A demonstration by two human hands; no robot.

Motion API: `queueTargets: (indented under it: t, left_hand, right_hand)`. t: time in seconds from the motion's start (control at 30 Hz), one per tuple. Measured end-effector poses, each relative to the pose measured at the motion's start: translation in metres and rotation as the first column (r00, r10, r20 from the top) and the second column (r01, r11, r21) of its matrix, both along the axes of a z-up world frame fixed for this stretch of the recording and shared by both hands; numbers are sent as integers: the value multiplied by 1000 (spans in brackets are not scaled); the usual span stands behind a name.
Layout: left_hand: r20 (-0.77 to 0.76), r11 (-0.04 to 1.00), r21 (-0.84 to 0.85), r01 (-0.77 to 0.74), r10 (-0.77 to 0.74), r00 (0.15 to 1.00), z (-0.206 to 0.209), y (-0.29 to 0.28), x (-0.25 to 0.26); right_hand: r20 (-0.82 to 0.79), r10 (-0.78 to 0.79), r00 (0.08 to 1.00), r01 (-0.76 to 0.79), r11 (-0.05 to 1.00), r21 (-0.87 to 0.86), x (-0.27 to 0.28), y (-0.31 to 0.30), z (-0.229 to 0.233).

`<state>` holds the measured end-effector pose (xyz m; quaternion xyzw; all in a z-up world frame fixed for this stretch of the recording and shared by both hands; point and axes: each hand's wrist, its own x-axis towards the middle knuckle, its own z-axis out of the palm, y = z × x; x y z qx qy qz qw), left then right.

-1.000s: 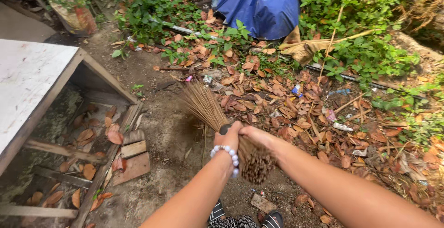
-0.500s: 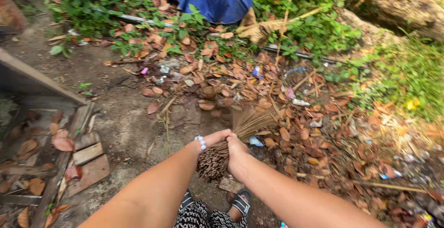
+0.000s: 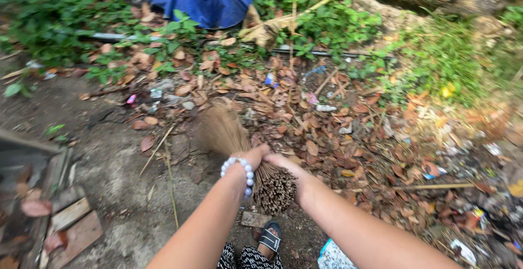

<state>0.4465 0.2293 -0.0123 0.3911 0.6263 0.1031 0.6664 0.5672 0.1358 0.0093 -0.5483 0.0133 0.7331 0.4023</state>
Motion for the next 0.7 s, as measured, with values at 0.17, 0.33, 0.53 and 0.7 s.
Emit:
queueTargets:
  t: [0.17, 0.33, 0.53, 0.7]
  left_hand:
    - [475, 903, -258, 344, -191, 859, -95, -15, 55]
    - [612, 834, -247, 493, -261, 747, -77, 9, 73]
    - [740, 845, -330, 422, -46, 671, 0, 12, 12]
    - [566, 971, -223, 82, 60, 822, 41, 24, 0]
  right_hand:
    - [31, -218, 975, 221, 961, -167, 31, -18, -77]
    - [73, -454, 888, 460, 874, -156, 45, 16, -67]
    - [175, -558, 811, 569, 822, -11, -13, 33, 34]
    - [-32, -248, 968, 250, 952, 176, 4, 53, 34]
